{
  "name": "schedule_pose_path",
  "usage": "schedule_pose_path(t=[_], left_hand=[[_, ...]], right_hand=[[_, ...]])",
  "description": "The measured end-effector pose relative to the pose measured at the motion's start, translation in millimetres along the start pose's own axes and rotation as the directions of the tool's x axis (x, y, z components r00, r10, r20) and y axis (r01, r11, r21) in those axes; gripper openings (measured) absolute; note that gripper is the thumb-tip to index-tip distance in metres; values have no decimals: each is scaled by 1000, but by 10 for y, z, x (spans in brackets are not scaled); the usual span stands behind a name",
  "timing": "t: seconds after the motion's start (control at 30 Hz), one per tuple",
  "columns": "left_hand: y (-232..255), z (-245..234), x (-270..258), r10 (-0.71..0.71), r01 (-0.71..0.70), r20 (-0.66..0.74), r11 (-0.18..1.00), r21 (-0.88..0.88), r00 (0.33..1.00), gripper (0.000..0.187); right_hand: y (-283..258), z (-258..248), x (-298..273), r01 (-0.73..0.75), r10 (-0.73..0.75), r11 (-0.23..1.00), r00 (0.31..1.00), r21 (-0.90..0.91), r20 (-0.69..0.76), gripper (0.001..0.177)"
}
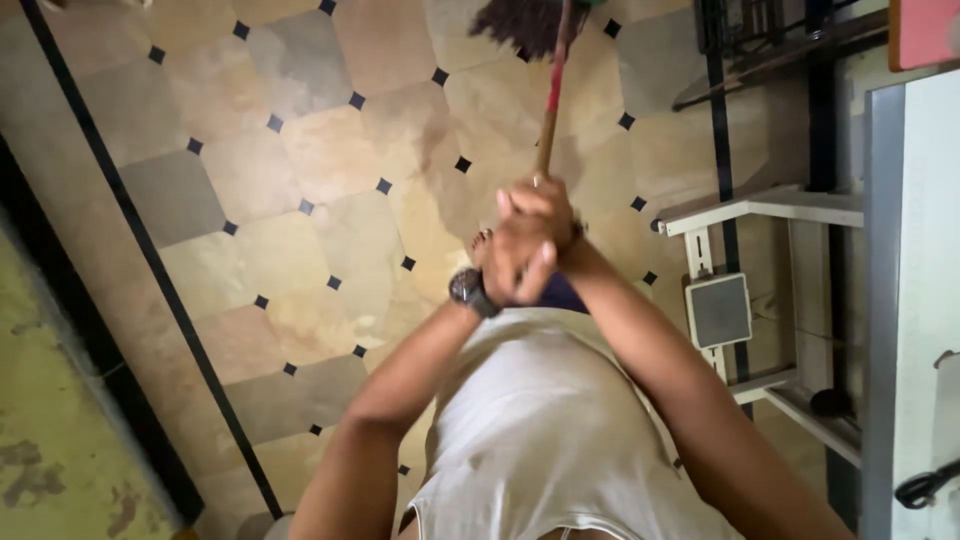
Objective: The person is using a mop and a bucket to clean a tiled floor.
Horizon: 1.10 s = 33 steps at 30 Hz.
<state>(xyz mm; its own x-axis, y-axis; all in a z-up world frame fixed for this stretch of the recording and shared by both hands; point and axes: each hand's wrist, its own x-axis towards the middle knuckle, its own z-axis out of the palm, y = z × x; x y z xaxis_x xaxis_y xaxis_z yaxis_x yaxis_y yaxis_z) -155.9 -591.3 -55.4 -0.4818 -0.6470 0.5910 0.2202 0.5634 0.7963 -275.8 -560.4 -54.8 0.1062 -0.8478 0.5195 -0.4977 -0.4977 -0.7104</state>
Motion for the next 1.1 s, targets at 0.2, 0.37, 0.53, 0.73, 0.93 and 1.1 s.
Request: schedule_pose_path(t=[0.2, 0.37, 0.53, 0.73, 0.93, 1.1], left_hand=[[-429, 125, 288, -161, 158, -63, 986, -50, 985, 29], [168, 157, 570, -93, 90, -21, 986, -141, 995, 30], [-102, 243, 721, 36, -42, -38, 985, -169, 999, 28], [-696, 396, 791, -114, 110, -39, 989, -99, 993, 28], [-356, 663, 396, -120, 121, 22, 990, -72, 993, 29], [85, 496, 435, -49, 75, 131, 978, -197, 990, 28]], right_hand=[[12, -153, 25, 43, -43, 998, 999, -40, 10, 40], [277, -364, 350, 115, -115, 989, 993, -88, 7, 42], [806, -432, 413, 89, -90, 991, 996, -98, -3, 42], [1356, -407, 218, -5, -3, 992, 998, -129, -62, 40], [1002, -457, 27, -76, 55, 983, 990, -168, -128, 40], [395, -490, -128, -102, 84, 991, 978, -85, -189, 37]])
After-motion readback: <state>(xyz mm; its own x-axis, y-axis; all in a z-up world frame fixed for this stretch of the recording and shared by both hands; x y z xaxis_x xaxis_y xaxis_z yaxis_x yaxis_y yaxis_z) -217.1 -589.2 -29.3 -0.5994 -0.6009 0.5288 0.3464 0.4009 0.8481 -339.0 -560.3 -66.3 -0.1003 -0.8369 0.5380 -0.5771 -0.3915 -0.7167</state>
